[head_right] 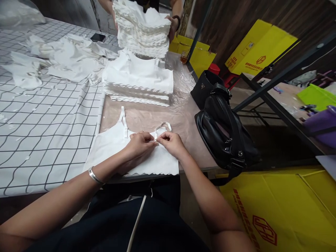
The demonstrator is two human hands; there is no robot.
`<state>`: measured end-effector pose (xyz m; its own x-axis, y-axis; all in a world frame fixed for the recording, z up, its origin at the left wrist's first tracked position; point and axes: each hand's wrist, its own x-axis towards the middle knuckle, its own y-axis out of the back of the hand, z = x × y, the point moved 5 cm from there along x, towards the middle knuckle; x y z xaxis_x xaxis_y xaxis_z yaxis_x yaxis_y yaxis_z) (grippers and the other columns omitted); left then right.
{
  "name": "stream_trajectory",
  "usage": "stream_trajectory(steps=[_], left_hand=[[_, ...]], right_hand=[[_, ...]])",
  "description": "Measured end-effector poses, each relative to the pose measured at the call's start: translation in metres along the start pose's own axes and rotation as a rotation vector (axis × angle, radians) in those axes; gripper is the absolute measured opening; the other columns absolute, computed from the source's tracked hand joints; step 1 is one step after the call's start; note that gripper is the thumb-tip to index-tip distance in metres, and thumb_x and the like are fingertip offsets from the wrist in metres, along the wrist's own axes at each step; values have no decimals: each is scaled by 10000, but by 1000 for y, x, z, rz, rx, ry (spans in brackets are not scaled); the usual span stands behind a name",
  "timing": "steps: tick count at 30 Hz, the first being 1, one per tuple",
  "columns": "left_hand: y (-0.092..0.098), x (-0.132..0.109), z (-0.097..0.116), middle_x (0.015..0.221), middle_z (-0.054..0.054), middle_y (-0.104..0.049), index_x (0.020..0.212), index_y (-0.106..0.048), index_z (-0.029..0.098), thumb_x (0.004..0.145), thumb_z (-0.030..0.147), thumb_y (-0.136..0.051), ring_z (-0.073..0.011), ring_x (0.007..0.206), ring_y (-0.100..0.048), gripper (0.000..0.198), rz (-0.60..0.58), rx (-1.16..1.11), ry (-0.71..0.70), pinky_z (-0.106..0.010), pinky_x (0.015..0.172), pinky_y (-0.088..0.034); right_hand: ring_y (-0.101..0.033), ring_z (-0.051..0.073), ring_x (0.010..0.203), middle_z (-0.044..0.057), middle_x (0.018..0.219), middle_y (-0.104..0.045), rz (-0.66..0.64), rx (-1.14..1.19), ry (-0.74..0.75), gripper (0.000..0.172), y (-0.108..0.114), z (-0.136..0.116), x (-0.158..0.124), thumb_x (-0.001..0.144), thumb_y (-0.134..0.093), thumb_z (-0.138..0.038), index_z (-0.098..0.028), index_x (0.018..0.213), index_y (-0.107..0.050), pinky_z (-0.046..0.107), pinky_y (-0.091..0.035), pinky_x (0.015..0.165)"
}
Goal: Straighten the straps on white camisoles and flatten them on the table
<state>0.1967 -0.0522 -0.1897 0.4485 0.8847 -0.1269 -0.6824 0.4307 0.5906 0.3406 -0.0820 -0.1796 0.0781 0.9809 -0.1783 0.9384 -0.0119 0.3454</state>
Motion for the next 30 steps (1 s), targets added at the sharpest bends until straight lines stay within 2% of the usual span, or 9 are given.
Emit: stream_trajectory(steps=[3, 5, 7, 9, 12, 14, 19, 24, 30], left_hand=[[-1, -1, 0, 820, -37, -687, 764, -676, 169, 812, 303, -661, -253, 949, -587, 143, -4, 81, -46, -463, 948, -305], [2, -9, 4, 949, -68, -685, 886, -675, 166, 809, 270, -671, -266, 990, -577, 130, 72, 208, -131, -475, 947, -317], [5, -24, 12, 1082, -113, -656, 996, -651, 153, 827, 231, -651, -278, 1034, -564, 186, 190, 373, -269, -490, 962, -321], [0, -44, 19, 1113, -121, -649, 1021, -640, 156, 886, 241, -589, -268, 1051, -564, 168, 234, 503, -465, -495, 1009, -304], [-23, -73, 19, 1236, -105, -642, 1140, -632, 186, 956, 431, -506, -273, 1187, -531, 332, 70, 573, -768, -476, 1099, -257], [-38, -85, 13, 1410, -102, -552, 1320, -553, 202, 939, 574, -462, -307, 1338, -430, 540, -56, 594, -875, -486, 1139, -219], [-53, -91, 1, 1553, -79, -392, 1476, -400, 222, 942, 652, -340, -319, 1458, -277, 689, -195, 635, -862, -532, 1184, -110], [-55, -92, 0, 1568, -71, -363, 1500, -361, 225, 935, 659, -353, -307, 1480, -226, 713, -199, 610, -871, -554, 1188, -91], [-59, -93, -3, 1575, -66, -350, 1514, -339, 240, 937, 632, -400, -291, 1493, -192, 700, -222, 595, -845, -553, 1194, -77]], right_hand=[[-498, 121, 602, -2, 640, -593, 7, -51, 4, 377, 0, 2, 1, 631, -715, -542, -174, 678, -645, 253, -384, 565], [-447, 100, 528, -11, 602, -561, -56, -68, -81, 432, -1, 6, 4, 676, -661, -602, -171, 677, -633, 242, -337, 499], [-414, 88, 476, -15, 560, -534, -111, -106, -162, 483, 0, 8, 8, 713, -613, -646, -170, 632, -598, 237, -306, 458], [-408, 85, 456, -22, 518, -508, -143, -188, -197, 478, -1, 6, 14, 698, -652, -626, -173, 577, -559, 234, -304, 444], [-376, 71, 440, -50, 479, -463, -141, -233, -192, 384, -4, 0, 23, 634, -767, -469, -174, 546, -537, 222, -287, 431], [-368, 65, 444, -58, 486, -462, -115, -111, -192, 312, -5, -5, 30, 634, -775, -364, -175, 560, -539, 212, -281, 429], [-503, 91, 549, 13, 667, -635, -37, 278, -255, 133, 8, -16, 57, 726, -712, -236, -172, 669, -611, 196, -367, 460], [-584, 124, 646, 24, 689, -662, 110, 262, -202, 105, 28, -32, 93, 772, -729, -240, -200, 746, -636, 203, -447, 531], [-587, 120, 597, 13, 633, -644, 52, 264, -376, 101, 21, -21, 112, 811, -709, -218, -177, 760, -632, 237, -493, 598]])
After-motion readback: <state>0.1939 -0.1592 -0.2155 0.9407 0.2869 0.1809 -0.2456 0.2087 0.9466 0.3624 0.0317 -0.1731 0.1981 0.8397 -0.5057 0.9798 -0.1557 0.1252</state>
